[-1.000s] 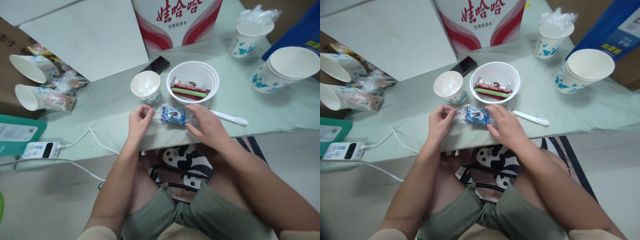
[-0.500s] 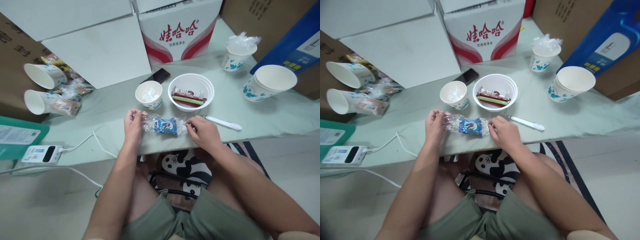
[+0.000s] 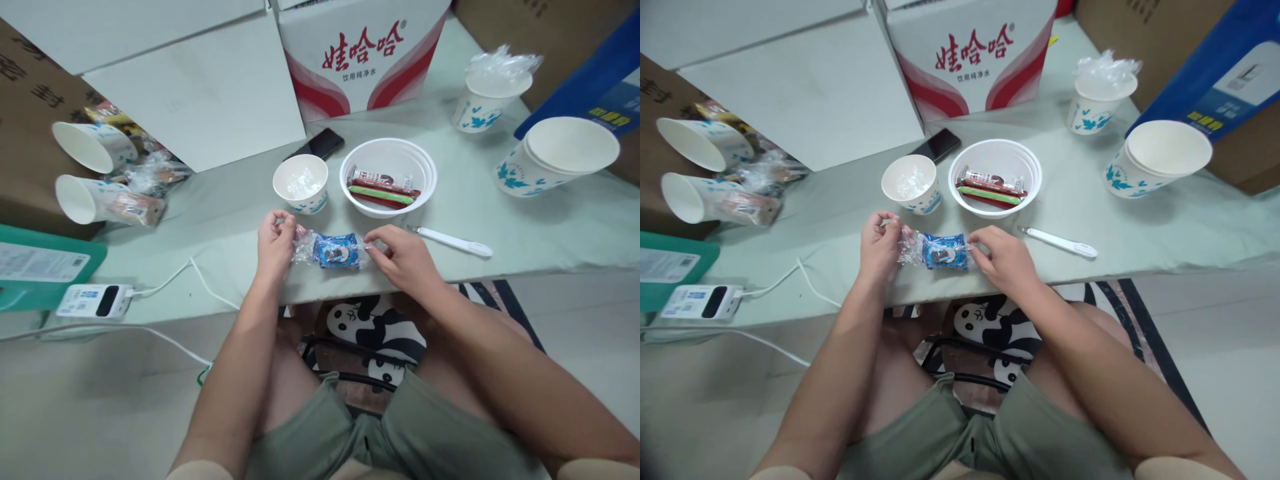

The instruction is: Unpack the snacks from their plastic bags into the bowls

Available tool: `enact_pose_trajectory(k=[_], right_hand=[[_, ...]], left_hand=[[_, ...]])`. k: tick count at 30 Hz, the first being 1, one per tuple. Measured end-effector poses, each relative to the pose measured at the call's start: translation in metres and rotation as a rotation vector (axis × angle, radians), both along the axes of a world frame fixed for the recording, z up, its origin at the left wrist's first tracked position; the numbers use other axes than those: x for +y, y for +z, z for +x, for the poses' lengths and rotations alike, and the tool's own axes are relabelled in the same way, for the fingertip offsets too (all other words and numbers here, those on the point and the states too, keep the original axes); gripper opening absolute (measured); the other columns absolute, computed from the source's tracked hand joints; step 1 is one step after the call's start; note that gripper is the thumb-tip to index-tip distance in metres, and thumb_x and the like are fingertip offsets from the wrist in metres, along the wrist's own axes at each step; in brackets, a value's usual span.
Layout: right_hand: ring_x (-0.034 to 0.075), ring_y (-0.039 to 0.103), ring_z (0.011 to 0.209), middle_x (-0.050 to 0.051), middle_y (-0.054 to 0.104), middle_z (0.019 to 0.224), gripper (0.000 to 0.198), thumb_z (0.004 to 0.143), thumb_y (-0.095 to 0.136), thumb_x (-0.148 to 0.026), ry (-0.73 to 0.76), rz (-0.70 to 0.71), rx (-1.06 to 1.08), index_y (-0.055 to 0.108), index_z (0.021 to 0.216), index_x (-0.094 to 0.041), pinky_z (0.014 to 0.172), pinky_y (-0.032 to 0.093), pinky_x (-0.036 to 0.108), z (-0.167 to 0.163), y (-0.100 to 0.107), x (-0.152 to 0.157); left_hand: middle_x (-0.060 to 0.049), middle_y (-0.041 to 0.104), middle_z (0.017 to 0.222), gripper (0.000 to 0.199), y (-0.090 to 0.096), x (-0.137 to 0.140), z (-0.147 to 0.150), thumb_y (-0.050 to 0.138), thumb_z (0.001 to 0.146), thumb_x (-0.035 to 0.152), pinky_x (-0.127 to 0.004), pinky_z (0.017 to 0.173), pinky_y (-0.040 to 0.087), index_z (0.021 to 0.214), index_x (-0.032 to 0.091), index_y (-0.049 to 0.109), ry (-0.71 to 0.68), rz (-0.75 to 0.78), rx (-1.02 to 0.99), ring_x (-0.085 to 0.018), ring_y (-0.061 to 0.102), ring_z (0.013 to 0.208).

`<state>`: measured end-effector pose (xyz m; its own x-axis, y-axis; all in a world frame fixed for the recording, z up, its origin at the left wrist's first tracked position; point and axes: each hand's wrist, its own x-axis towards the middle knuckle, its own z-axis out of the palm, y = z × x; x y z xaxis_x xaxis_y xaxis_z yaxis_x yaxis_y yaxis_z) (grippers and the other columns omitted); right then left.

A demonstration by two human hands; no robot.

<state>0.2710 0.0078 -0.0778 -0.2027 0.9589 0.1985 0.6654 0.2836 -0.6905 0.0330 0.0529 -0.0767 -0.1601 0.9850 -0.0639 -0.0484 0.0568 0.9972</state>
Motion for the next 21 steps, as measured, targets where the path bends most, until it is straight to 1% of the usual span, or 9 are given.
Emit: enact_pose_trajectory(k=[2, 4, 7, 10, 14, 16, 18, 20, 21], right_hand=[[0.014, 0.061, 0.058, 0.005, 0.077, 0.098, 0.014, 0.092, 0.056, -0.026, -0.035, 0.059, 0.126, 0.070, 0.093, -0.021, 0.063, 0.048, 0.030, 0.006, 0.005, -0.006], [0.013, 0.062, 0.058, 0.005, 0.077, 0.101, 0.011, 0.091, 0.059, -0.025, -0.094, 0.122, 0.214, 0.069, 0.090, -0.021, 0.058, 0.047, 0.029, 0.013, 0.010, -0.011], [0.014, 0.059, 0.058, 0.002, 0.075, 0.088, 0.007, 0.091, 0.061, -0.025, -0.181, 0.221, 0.237, 0.067, 0.087, -0.023, 0.054, 0.044, 0.028, 0.024, 0.016, -0.016], [0.017, 0.059, 0.065, 0.001, 0.069, 0.074, 0.010, 0.089, 0.060, -0.020, -0.228, 0.369, 0.155, 0.065, 0.082, -0.025, 0.062, 0.047, 0.032, 0.033, 0.021, -0.018], [0.024, 0.065, 0.085, 0.003, 0.069, 0.080, 0.018, 0.081, 0.056, -0.011, -0.175, 0.514, 0.027, 0.061, 0.072, -0.025, 0.081, 0.049, 0.042, 0.040, 0.021, -0.018], [0.028, 0.067, 0.100, 0.004, 0.073, 0.091, 0.020, 0.078, 0.054, -0.009, -0.104, 0.531, -0.029, 0.060, 0.066, -0.025, 0.088, 0.047, 0.046, 0.041, 0.020, -0.018], [0.029, 0.067, 0.109, 0.004, 0.076, 0.099, 0.022, 0.078, 0.052, -0.007, -0.054, 0.514, -0.044, 0.061, 0.067, -0.024, 0.091, 0.047, 0.047, 0.041, 0.021, -0.018], [0.025, 0.069, 0.104, 0.004, 0.077, 0.102, 0.025, 0.081, 0.049, -0.007, -0.010, 0.463, 0.003, 0.065, 0.074, -0.024, 0.090, 0.049, 0.044, 0.040, 0.023, -0.019], [0.024, 0.071, 0.100, 0.004, 0.077, 0.102, 0.026, 0.084, 0.048, -0.008, 0.014, 0.426, 0.029, 0.068, 0.081, -0.024, 0.088, 0.051, 0.041, 0.038, 0.024, -0.019]], left_hand=[[0.005, 0.062, 0.057, 0.030, -0.002, 0.003, -0.001, 0.074, 0.081, 0.039, -0.021, 0.046, 0.043, 0.084, 0.023, 0.049, 0.040, 0.004, 0.020, -0.012, 0.058, 0.047], [0.005, 0.061, 0.057, 0.022, -0.002, 0.007, -0.001, 0.070, 0.084, 0.031, -0.020, 0.047, 0.042, 0.083, 0.022, 0.050, 0.086, 0.002, 0.039, -0.010, 0.056, 0.046], [0.005, 0.060, 0.057, 0.013, -0.002, 0.010, 0.002, 0.064, 0.087, 0.024, -0.019, 0.044, 0.039, 0.083, 0.021, 0.051, 0.145, -0.027, 0.058, -0.009, 0.052, 0.043], [0.006, 0.059, 0.056, 0.010, -0.003, 0.012, 0.005, 0.060, 0.088, 0.023, -0.019, 0.041, 0.033, 0.083, 0.021, 0.052, 0.167, -0.055, 0.090, -0.008, 0.045, 0.039], [0.004, 0.062, 0.062, 0.009, -0.006, 0.014, 0.006, 0.059, 0.089, 0.026, -0.019, 0.042, 0.032, 0.085, 0.021, 0.053, 0.184, -0.058, 0.149, -0.008, 0.045, 0.041], [0.002, 0.066, 0.070, 0.008, -0.008, 0.015, 0.004, 0.061, 0.087, 0.026, -0.020, 0.048, 0.039, 0.085, 0.020, 0.055, 0.187, -0.045, 0.214, -0.009, 0.051, 0.049], [-0.002, 0.070, 0.081, 0.007, -0.006, 0.014, 0.001, 0.063, 0.083, 0.025, -0.023, 0.062, 0.048, 0.086, 0.020, 0.061, 0.180, 0.026, 0.334, -0.013, 0.062, 0.066], [-0.005, 0.072, 0.096, 0.010, -0.002, 0.009, -0.003, 0.064, 0.082, 0.028, -0.030, 0.083, 0.053, 0.086, 0.019, 0.066, 0.124, 0.148, 0.470, -0.019, 0.068, 0.092], [-0.007, 0.073, 0.104, 0.013, 0.000, 0.005, -0.005, 0.063, 0.083, 0.031, -0.034, 0.093, 0.052, 0.086, 0.020, 0.068, 0.066, 0.204, 0.521, -0.022, 0.068, 0.104]])
